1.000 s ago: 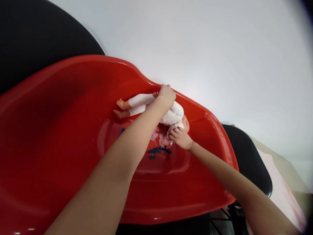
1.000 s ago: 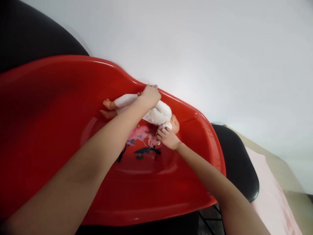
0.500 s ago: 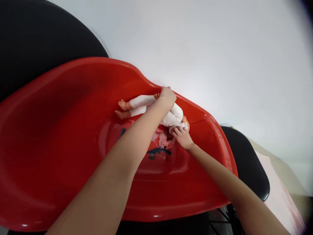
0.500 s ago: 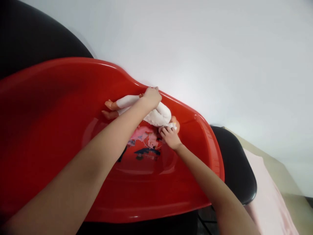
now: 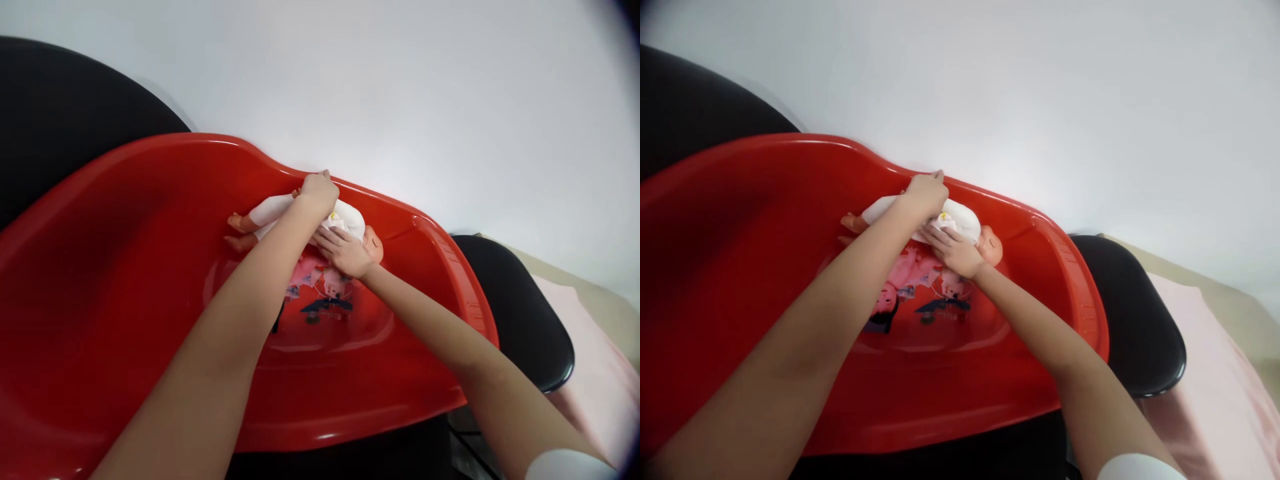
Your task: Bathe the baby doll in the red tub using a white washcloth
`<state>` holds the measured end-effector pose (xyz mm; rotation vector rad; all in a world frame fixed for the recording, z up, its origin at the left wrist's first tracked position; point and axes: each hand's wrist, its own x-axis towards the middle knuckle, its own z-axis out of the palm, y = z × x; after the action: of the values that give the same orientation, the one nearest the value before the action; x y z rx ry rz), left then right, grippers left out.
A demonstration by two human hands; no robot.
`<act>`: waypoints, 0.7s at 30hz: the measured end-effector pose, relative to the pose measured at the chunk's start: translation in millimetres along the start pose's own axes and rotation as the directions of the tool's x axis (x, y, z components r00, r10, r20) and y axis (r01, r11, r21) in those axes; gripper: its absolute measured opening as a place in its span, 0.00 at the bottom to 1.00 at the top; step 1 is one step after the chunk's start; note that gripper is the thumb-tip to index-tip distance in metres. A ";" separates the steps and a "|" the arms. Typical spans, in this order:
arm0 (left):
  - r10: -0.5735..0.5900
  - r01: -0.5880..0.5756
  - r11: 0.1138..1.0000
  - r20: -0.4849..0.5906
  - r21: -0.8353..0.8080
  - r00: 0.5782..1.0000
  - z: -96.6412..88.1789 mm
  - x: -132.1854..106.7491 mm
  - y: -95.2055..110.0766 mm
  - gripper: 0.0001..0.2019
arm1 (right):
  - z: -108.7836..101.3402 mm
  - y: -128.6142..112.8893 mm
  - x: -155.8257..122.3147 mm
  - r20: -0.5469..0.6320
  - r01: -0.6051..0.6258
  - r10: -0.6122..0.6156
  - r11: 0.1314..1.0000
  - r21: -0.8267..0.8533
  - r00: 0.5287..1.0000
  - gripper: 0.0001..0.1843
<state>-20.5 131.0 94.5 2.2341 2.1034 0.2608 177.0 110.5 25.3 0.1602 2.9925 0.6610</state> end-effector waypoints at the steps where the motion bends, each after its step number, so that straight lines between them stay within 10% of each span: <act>1: 0.007 -0.007 1.000 0.005 -0.006 1.000 1.5 1.7 -2.2 0.29 | 6.3 1.4 -9.2 0.001 -0.044 0.044 0.999 0.030 0.999 0.30; 9: -0.014 0.010 0.999 0.095 0.035 0.995 -2.4 7.0 -2.6 0.39 | 30.7 9.7 -108.7 0.028 -0.001 -0.006 0.976 0.217 1.000 0.28; 17: -0.059 0.051 0.997 0.173 0.051 0.983 -30.1 -23.9 12.5 0.33 | 19.3 -8.7 -8.8 -0.093 0.123 -0.087 0.850 0.512 0.992 0.41; 21: -0.056 0.048 0.997 0.162 0.053 0.985 -25.7 -20.4 11.2 0.34 | 23.2 3.9 -13.0 -0.066 0.044 -0.010 0.836 0.547 0.998 0.42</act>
<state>-14.8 108.2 120.0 2.1412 2.0994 0.0224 192.4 122.2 6.6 0.1265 3.1443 -0.2256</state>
